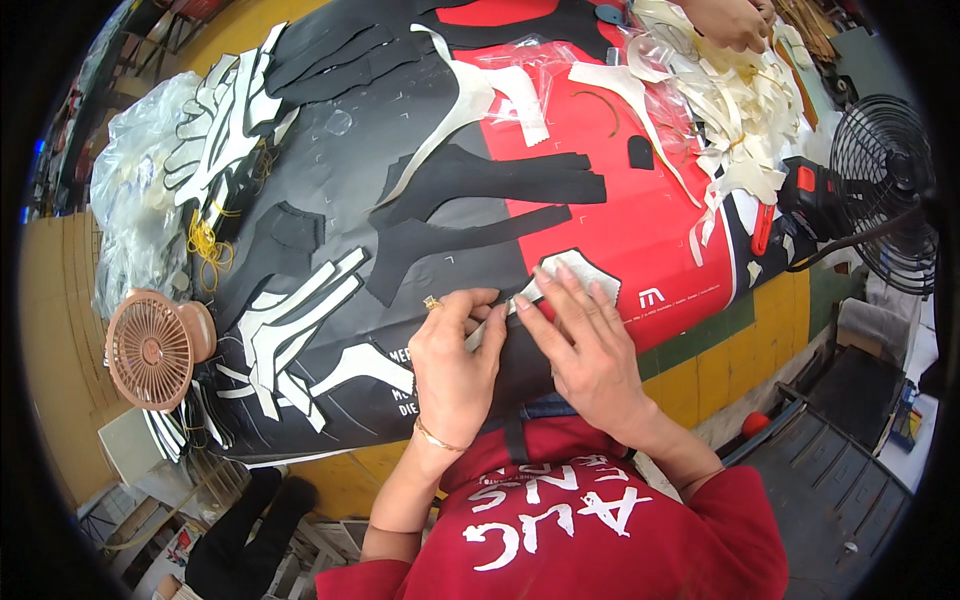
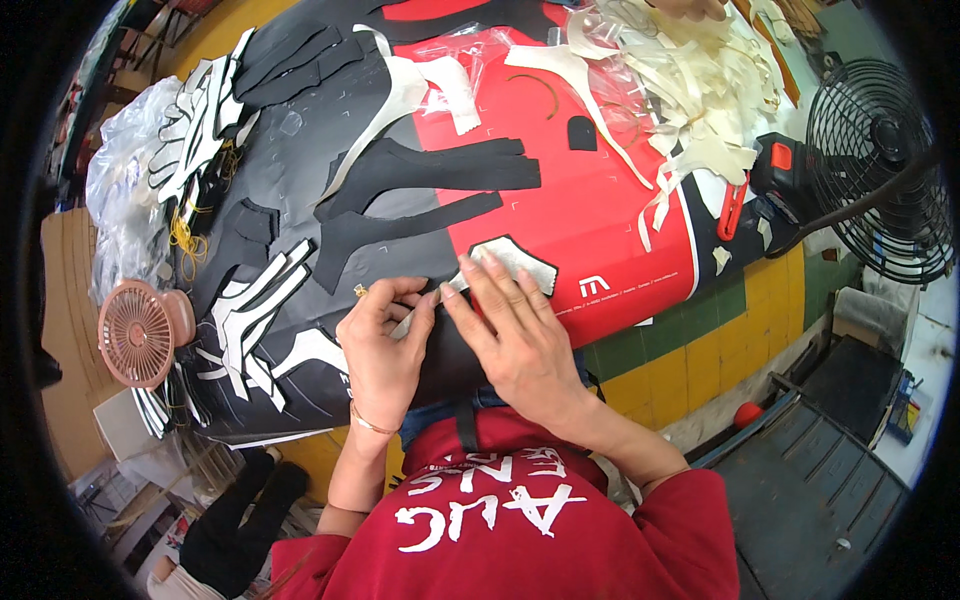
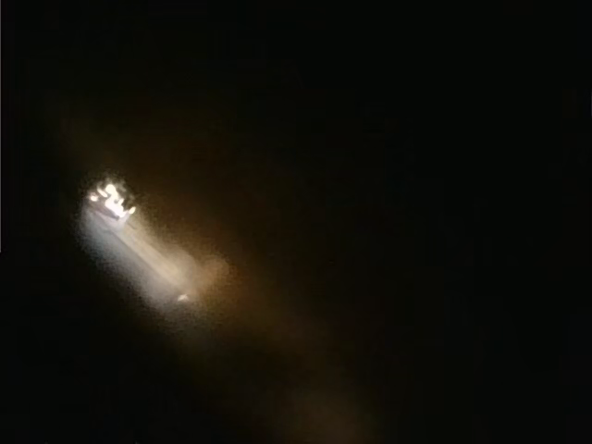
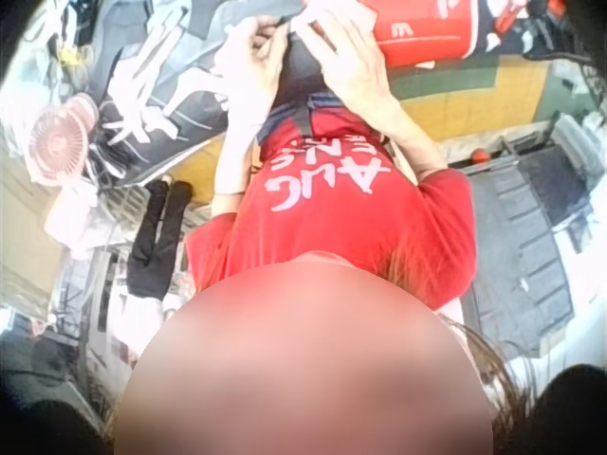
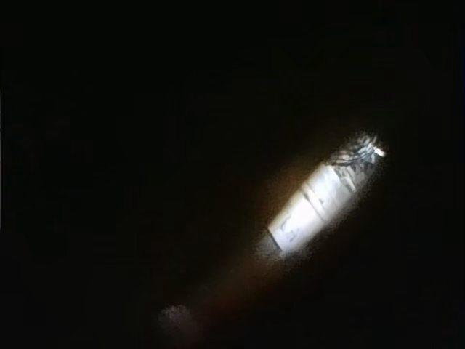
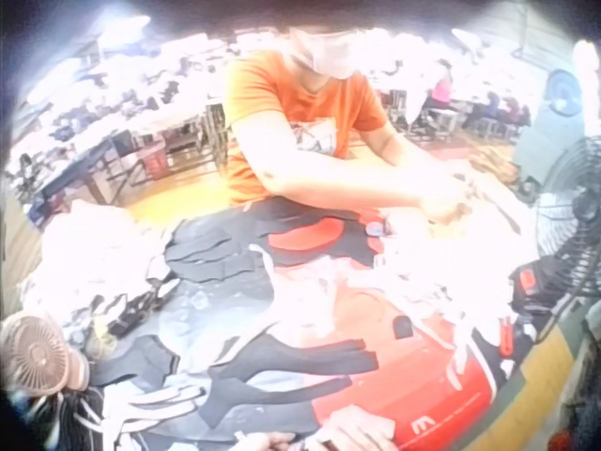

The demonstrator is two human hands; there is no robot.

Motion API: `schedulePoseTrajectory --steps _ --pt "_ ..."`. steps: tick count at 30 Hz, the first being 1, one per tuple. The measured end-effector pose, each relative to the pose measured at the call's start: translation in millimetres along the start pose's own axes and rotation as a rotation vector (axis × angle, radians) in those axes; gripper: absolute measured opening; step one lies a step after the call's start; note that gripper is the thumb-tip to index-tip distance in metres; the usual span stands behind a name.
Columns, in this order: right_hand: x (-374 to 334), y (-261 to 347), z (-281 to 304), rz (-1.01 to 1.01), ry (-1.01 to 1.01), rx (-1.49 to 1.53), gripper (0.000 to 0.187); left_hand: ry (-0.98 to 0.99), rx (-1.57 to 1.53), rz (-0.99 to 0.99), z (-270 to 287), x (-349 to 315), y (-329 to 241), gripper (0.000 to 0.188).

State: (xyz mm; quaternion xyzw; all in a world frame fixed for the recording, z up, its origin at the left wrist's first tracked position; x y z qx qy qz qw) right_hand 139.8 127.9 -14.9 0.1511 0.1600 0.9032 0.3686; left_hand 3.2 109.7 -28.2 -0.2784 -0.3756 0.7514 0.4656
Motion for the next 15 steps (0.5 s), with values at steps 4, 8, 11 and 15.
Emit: schedulePoseTrajectory --steps 4,8,11,15 --pt "0 4 -9 -0.021 -0.018 0.104 0.044 0.020 -0.005 -0.023 3 -2 -3 0.019" --pt "-2 1 -13 -0.038 -0.005 0.127 0.045 0.123 -0.129 0.177 16 -14 13 0.021" --pt "-2 -1 -13 -0.042 0.007 0.144 0.046 0.138 -0.282 0.373 29 -28 31 0.019" --pt "-1 0 -12 -0.017 0.013 0.117 0.044 0.112 -0.370 0.353 32 -35 33 0.018"
Point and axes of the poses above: each hand's wrist, its own x-axis towards the middle knuckle, its own z-axis out of the back of the hand, y = z × x, the point moved 9 cm from there along x, towards the middle knuckle, and after that the axes turned 2 degrees about x, right-handed, at the moved point
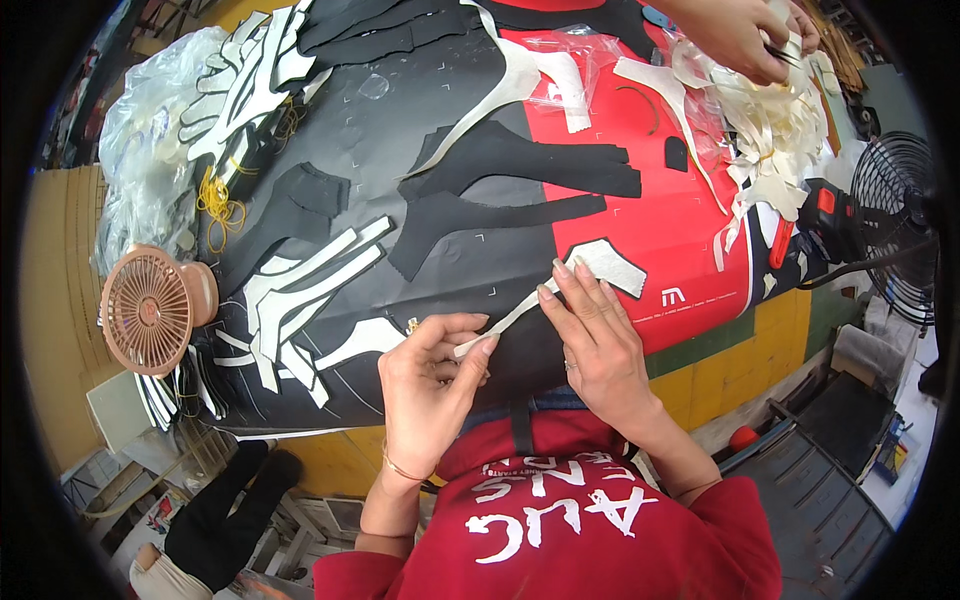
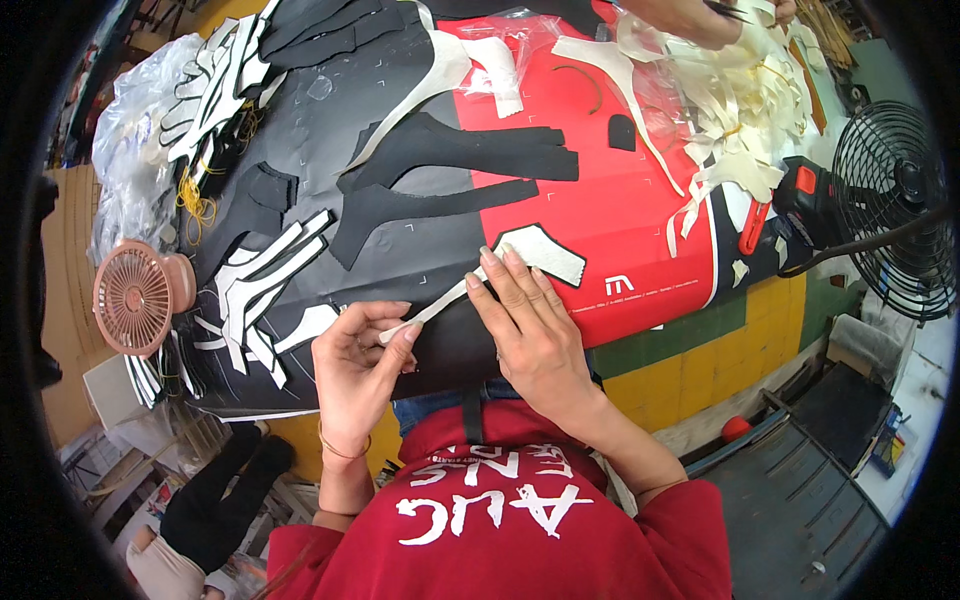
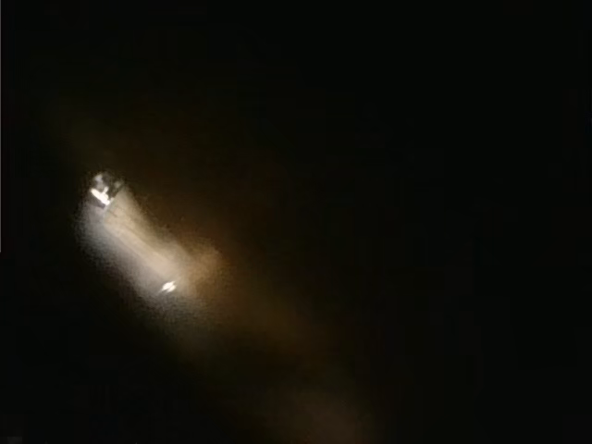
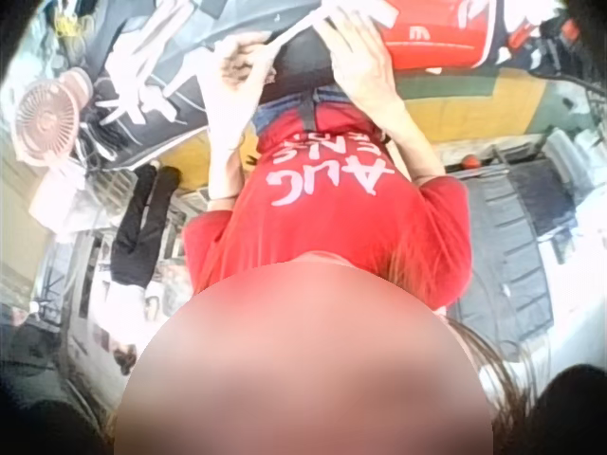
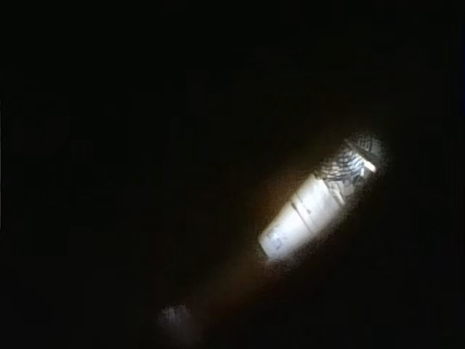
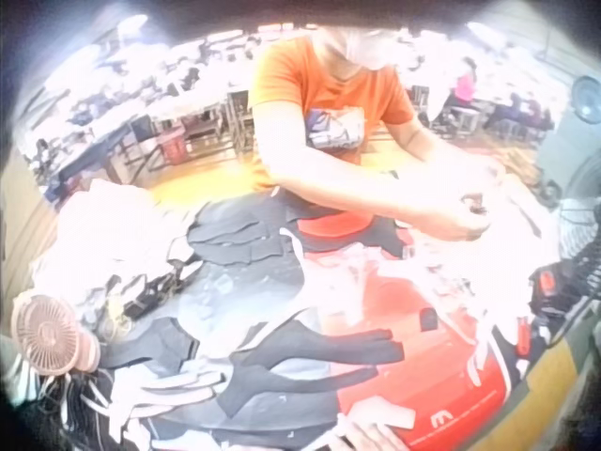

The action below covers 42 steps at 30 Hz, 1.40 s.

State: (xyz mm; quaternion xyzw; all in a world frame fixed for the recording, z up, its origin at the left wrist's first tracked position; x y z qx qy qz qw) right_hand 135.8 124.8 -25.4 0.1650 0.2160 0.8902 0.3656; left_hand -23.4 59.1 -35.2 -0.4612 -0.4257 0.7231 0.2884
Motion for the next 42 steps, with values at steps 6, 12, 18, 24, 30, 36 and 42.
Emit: schedulePoseTrajectory --steps 6,12,18,24,30,36,42 --pt "-2 1 -2 -0.006 0.032 -0.003 0.052 -0.056 0.030 0.013 5 3 9 0.020" --pt "-2 6 -6 0.037 0.032 -0.091 0.056 -0.069 0.034 0.027 5 6 11 0.021" --pt "-2 7 -7 0.057 0.048 -0.122 0.055 -0.072 0.029 -0.002 8 9 10 0.022" --pt "-2 7 -7 0.046 0.059 -0.123 0.056 -0.115 -0.023 0.032 19 5 17 0.021" --pt "-3 6 -9 0.035 0.066 -0.107 0.055 -0.119 -0.038 0.021 19 1 19 0.022" --pt "-4 6 -9 0.029 0.071 -0.104 0.056 -0.163 0.014 0.021 19 2 16 0.029" --pt "-5 5 -10 0.031 0.066 -0.107 0.056 -0.159 0.052 -0.010 18 1 8 0.035"
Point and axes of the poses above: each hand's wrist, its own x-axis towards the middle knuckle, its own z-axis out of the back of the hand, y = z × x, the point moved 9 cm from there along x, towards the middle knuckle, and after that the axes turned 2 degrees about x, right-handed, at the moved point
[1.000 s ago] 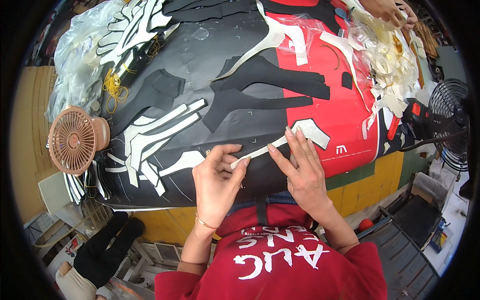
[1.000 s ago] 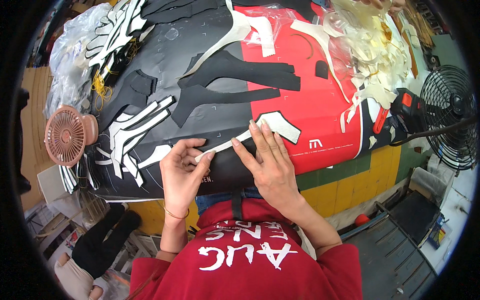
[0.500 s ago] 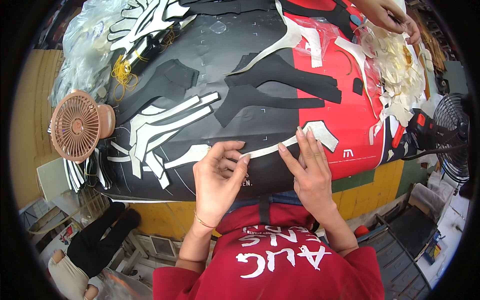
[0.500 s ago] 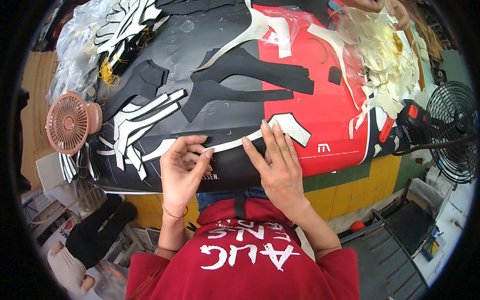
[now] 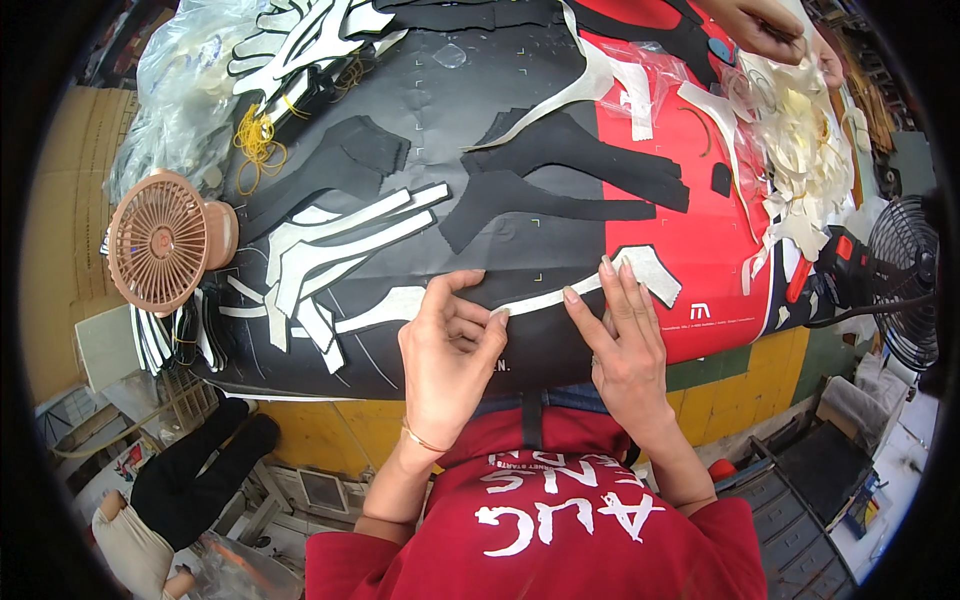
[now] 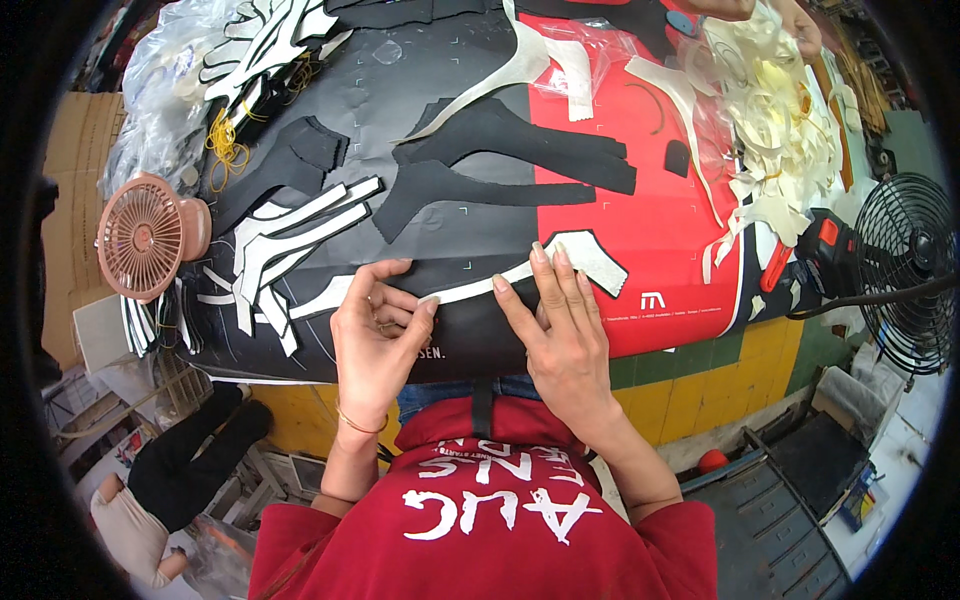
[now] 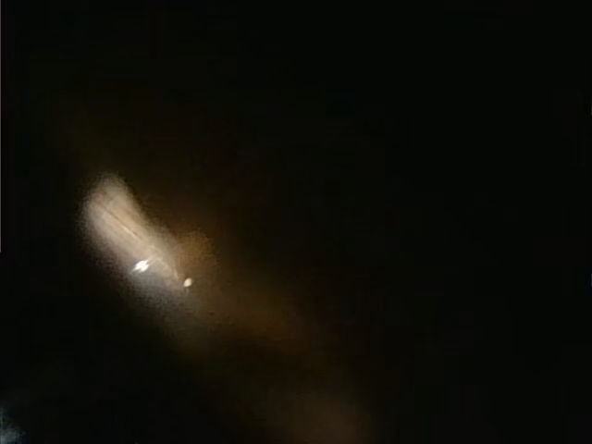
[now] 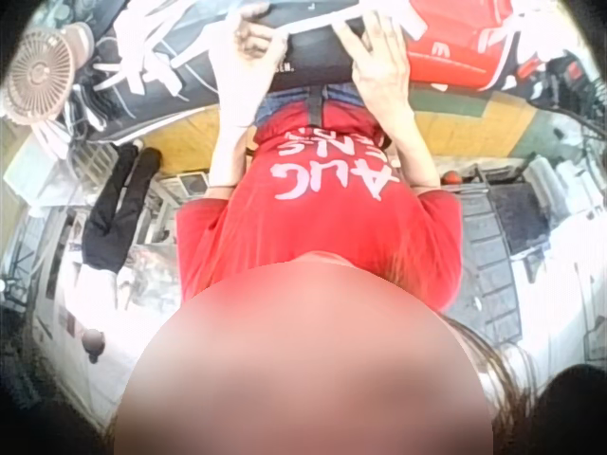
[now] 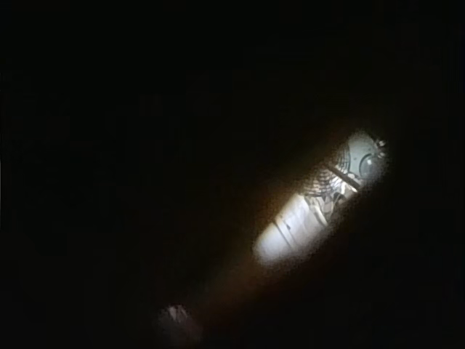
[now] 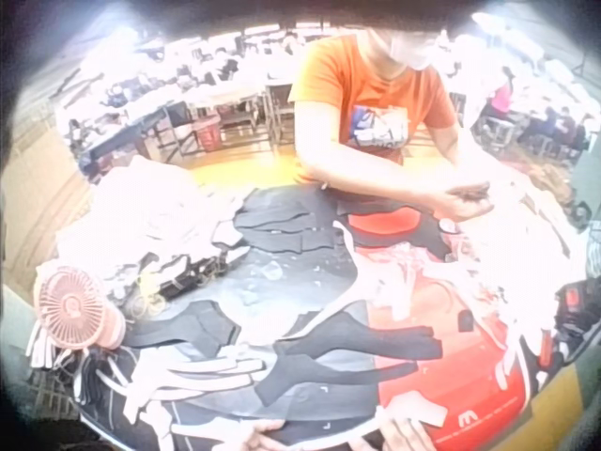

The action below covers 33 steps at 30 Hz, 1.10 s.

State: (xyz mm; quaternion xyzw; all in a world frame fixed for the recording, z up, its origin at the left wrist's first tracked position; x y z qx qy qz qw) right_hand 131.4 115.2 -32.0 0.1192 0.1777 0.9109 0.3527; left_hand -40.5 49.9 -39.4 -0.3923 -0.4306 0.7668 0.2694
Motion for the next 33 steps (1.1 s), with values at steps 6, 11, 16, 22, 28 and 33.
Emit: schedulePoseTrajectory --steps 6,11,16,22,28,33 --pt "3 5 6 -0.023 0.020 -0.036 0.051 -0.003 0.024 0.002 -3 -2 -1 0.040" --pt "6 40 2 0.067 0.042 0.025 0.060 -0.029 0.065 -0.053 -4 -2 -3 0.045" --pt "10 42 -22 0.019 0.143 0.173 0.056 -0.045 -0.056 -0.013 2 -7 4 0.045" --pt "7 42 -23 0.052 0.128 0.133 0.055 -0.064 -0.058 0.029 10 -8 12 0.040" --pt "8 43 -23 0.061 0.103 0.124 0.054 -0.173 0.173 -0.104 9 -15 -1 0.033" --pt "8 45 -21 0.058 0.106 0.094 0.050 -0.362 0.642 -0.405 4 -31 -26 0.033"
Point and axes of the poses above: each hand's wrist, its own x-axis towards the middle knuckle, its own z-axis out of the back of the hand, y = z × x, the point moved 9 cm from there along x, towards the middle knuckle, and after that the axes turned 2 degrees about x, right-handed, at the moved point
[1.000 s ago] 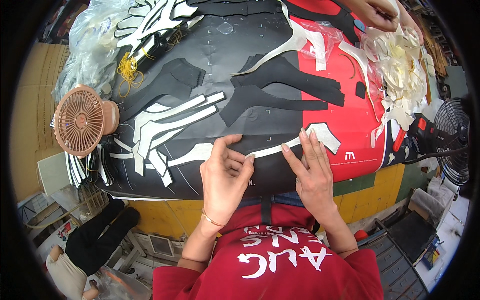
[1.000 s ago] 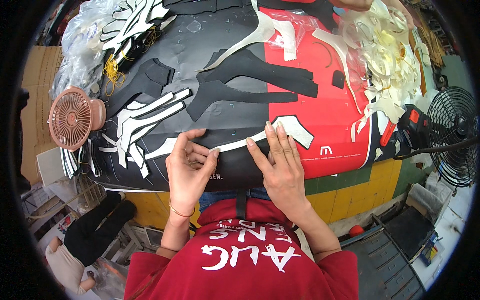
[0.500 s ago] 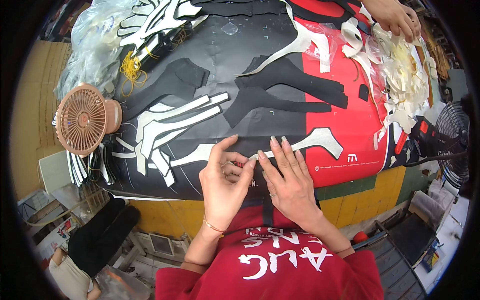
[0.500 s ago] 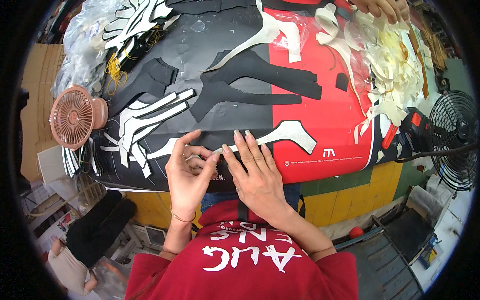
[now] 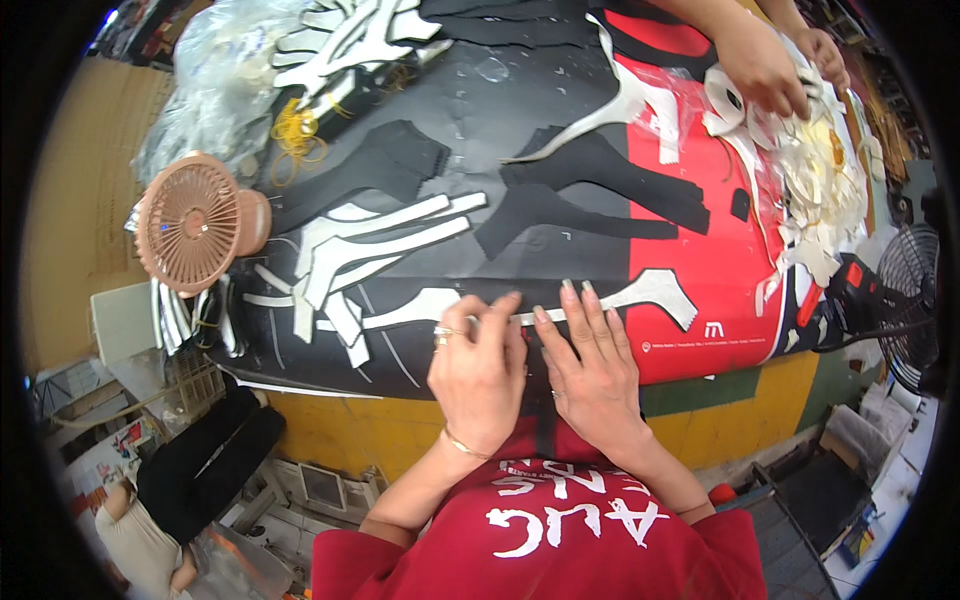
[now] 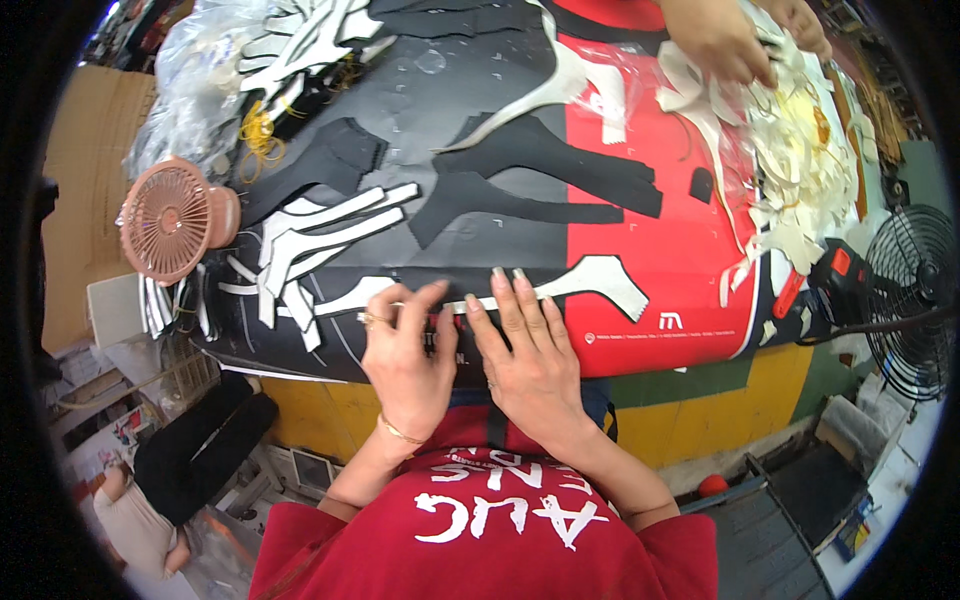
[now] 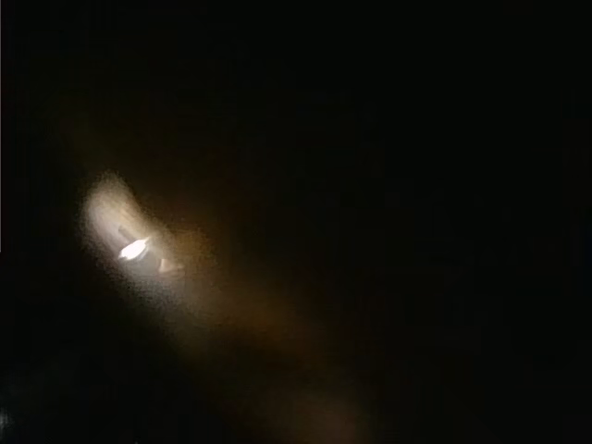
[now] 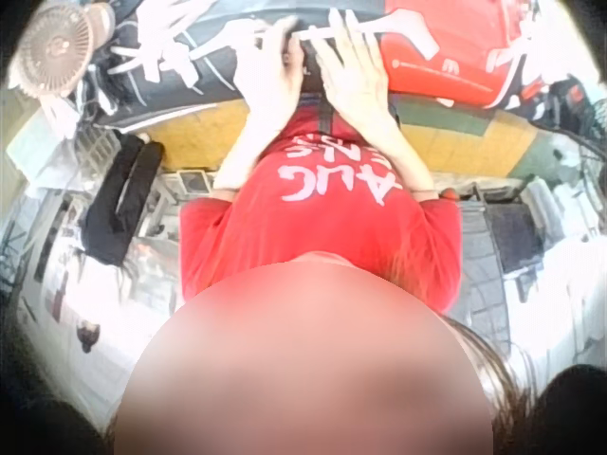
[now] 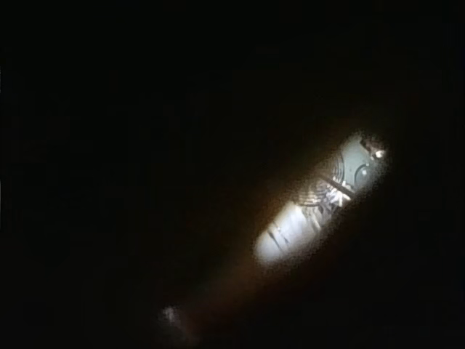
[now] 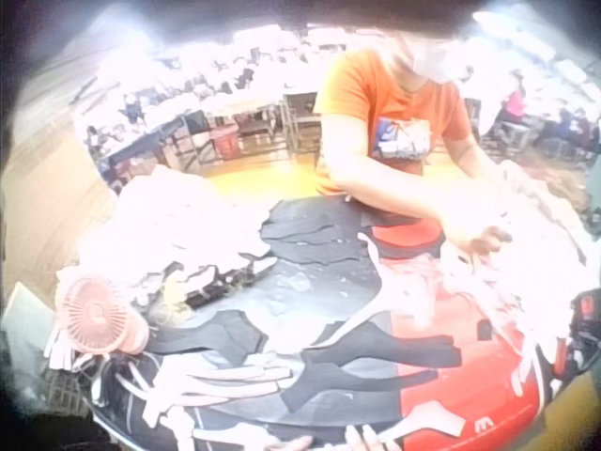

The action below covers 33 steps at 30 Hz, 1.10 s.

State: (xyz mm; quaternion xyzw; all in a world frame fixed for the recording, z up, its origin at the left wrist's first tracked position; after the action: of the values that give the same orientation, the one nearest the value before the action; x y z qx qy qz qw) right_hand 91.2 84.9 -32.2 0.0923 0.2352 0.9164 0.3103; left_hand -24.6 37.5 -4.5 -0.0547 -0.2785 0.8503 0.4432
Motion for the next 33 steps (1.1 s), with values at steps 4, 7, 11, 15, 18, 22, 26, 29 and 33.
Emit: schedulePoseTrajectory --steps 4,7,11,15,18,22,26,29,33 --pt "-6 -19 19 -0.062 -0.107 0.532 0.040 0.056 -0.022 -0.197 -8 -3 -16 0.038" --pt "-19 -50 39 -0.164 -0.374 1.194 0.029 0.158 0.006 -0.250 -34 -7 -35 0.050" --pt "-44 -81 81 -0.272 -0.607 0.773 0.023 0.151 -0.078 -0.294 -49 -9 -51 0.043" --pt "-54 -108 97 -0.348 -0.674 0.792 0.024 0.253 -0.121 -0.213 -50 -10 -48 0.025" --pt "-53 -117 96 -0.416 -0.682 0.839 0.021 0.446 -0.207 -0.205 -42 -7 -41 0.020" --pt "-27 -98 101 -0.332 -0.523 0.505 0.018 0.459 -0.222 -0.181 23 4 1 0.020" --pt "14 -83 93 -0.241 -0.411 0.472 0.018 0.253 0.160 -0.041 91 26 70 0.029" --pt "53 -71 86 -0.101 -0.367 0.286 0.024 0.055 0.459 -0.001 108 32 87 0.038" --pt "89 -49 66 -0.033 -0.351 0.016 0.029 0.040 0.029 -0.115 81 28 54 0.034"
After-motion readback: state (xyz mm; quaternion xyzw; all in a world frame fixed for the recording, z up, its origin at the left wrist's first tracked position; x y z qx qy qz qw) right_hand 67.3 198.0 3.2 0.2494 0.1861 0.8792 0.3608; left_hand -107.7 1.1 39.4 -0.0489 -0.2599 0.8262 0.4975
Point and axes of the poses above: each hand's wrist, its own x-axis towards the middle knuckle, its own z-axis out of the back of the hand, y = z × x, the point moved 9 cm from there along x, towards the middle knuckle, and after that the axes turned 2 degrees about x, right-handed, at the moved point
